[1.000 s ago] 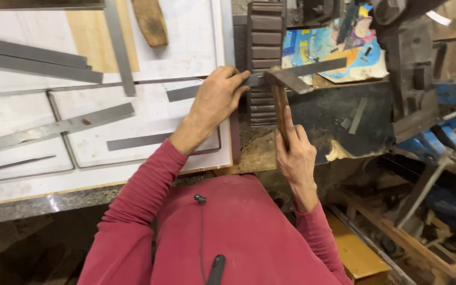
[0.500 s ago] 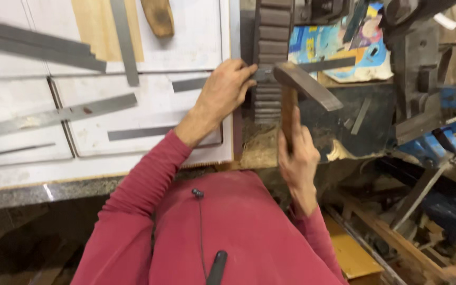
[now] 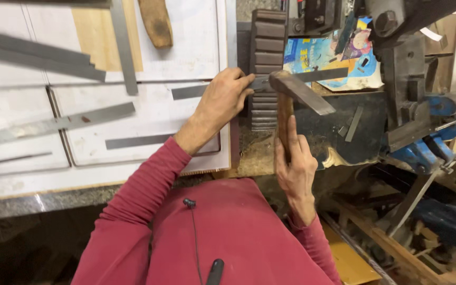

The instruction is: The person repeatedly picks up metal bars from a workbench and strikes them with a hammer against a metal anvil. The person handles the bars one at a time, striking them multiple times before placing them back on the bench. The task involves repetitive striking and handling of metal pieces in a workshop setting.

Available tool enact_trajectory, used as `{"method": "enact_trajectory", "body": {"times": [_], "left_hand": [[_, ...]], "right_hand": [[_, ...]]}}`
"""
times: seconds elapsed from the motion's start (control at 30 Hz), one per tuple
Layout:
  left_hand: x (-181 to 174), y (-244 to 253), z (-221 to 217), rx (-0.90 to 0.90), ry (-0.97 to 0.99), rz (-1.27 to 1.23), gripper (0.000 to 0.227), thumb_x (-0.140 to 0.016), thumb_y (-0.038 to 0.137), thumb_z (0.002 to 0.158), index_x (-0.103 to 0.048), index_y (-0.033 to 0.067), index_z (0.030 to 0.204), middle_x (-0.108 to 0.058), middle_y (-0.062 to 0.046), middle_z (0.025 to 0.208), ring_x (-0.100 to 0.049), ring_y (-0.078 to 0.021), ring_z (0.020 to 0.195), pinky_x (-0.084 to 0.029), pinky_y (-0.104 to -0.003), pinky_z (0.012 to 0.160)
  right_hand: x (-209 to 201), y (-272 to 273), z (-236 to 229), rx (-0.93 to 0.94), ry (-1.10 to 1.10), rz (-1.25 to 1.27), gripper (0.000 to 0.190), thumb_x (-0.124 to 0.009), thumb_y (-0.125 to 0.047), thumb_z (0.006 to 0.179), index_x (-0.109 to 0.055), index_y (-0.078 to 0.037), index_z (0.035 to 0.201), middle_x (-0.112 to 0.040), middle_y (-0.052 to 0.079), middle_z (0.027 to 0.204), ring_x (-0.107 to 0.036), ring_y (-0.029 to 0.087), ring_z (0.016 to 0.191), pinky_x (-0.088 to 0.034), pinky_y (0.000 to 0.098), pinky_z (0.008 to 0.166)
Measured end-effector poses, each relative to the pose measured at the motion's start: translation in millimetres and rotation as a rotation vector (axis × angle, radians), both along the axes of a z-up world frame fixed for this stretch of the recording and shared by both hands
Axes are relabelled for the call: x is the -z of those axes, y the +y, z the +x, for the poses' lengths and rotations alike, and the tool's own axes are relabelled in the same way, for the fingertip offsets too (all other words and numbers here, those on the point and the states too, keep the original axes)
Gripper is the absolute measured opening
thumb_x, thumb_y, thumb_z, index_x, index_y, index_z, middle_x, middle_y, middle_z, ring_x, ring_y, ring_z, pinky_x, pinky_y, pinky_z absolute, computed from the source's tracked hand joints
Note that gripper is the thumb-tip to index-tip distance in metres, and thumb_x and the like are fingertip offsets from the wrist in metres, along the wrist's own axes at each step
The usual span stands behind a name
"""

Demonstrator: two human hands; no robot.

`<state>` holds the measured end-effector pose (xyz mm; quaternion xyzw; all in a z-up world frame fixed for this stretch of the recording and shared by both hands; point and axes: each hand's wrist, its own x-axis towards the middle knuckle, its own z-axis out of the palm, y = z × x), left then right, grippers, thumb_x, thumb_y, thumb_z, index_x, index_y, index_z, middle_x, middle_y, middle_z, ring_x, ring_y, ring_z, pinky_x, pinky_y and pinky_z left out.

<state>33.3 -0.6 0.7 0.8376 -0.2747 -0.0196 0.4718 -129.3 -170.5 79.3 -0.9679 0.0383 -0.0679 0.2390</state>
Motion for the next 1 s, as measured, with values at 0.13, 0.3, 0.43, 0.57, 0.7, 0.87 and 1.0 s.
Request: {"method": "enact_trajectory", "body": {"times": [0.13,0.3,0.43,0.57,0.7,0.87,1.0], "left_hand": [[5.2,-0.2,-8.1,-0.023,-0.007,-0.007,0.03,-0.075,0.007,0.089,-0.073,-0.0023,0.117,-0.065,-0.014,0.097,-0.062,-0.034,0.095,-0.052,-0.044,0.087],[1.9,-0.3,-3.7,-0.017,-0.015,-0.004,0.032,-0.076,0.009,0.087,-0.073,-0.0017,0.117,-0.064,-0.016,0.096,-0.062,-0.0351,0.096,-0.051,-0.044,0.087],[2.0,-1.8,-7.3,-0.025,0.008,-0.009,0.03,-0.075,0.008,0.09,-0.073,-0.0015,0.118,-0.065,-0.014,0.097,-0.062,-0.034,0.095,-0.052,-0.044,0.087],[-1.0,-2.2,-7.4,-0.033,0.008,0.013,0.03,-0.076,0.008,0.087,-0.074,-0.0013,0.115,-0.064,-0.015,0.094,-0.062,-0.0349,0.094,-0.052,-0.044,0.086],[3.6,0.3,-8.1,-0.03,-0.009,-0.024,0.029,-0.076,0.008,0.088,-0.074,-0.0017,0.115,-0.064,-0.015,0.094,-0.062,-0.035,0.094,-0.052,-0.044,0.086],[2.6,2.6,-9.6,-0.027,-0.03,-0.009,0.029,-0.076,0.007,0.087,-0.073,-0.0016,0.114,-0.063,-0.016,0.093,-0.062,-0.0349,0.093,-0.052,-0.045,0.085],[-0.4,-2.6,-10.6,-0.01,-0.004,0.009,0.03,-0.076,0.008,0.086,-0.074,-0.0017,0.114,-0.062,-0.017,0.091,-0.061,-0.0361,0.091,-0.051,-0.046,0.081]], "right_hand": [[6.9,7.3,-4.6,-0.007,0.059,-0.03,0.068,-0.069,-0.009,0.103,-0.038,-0.017,0.163,-0.061,0.015,0.093,-0.058,0.032,0.07,-0.05,0.0416,0.063],[-1.5,5.3,-7.8,0.003,0.005,0.013,0.067,-0.066,-0.008,0.104,-0.037,-0.018,0.163,-0.062,0.013,0.093,-0.061,0.029,0.072,-0.053,0.0401,0.067],[9.6,5.1,-12.7,0.002,0.064,-0.013,0.068,-0.066,-0.009,0.101,-0.038,-0.018,0.163,-0.06,0.015,0.094,-0.061,0.031,0.073,-0.052,0.0413,0.066],[6.0,3.0,-16.9,0.045,0.077,0.025,0.066,-0.067,-0.011,0.102,-0.039,-0.018,0.162,-0.062,0.012,0.09,-0.061,0.028,0.069,-0.052,0.0401,0.065],[7.3,3.7,-17.2,0.035,0.095,0.021,0.065,-0.067,-0.01,0.103,-0.041,-0.018,0.161,-0.061,0.014,0.091,-0.06,0.029,0.069,-0.051,0.0407,0.065],[4.8,1.9,-7.6,0.019,-0.083,-0.007,0.064,-0.067,-0.011,0.105,-0.039,-0.017,0.163,-0.061,0.014,0.094,-0.061,0.03,0.076,-0.052,0.0401,0.068],[7.1,-6.9,-0.9,0.065,0.041,-0.01,0.063,-0.067,-0.011,0.105,-0.041,-0.016,0.162,-0.059,0.015,0.089,-0.058,0.03,0.069,-0.05,0.041,0.065]]}}
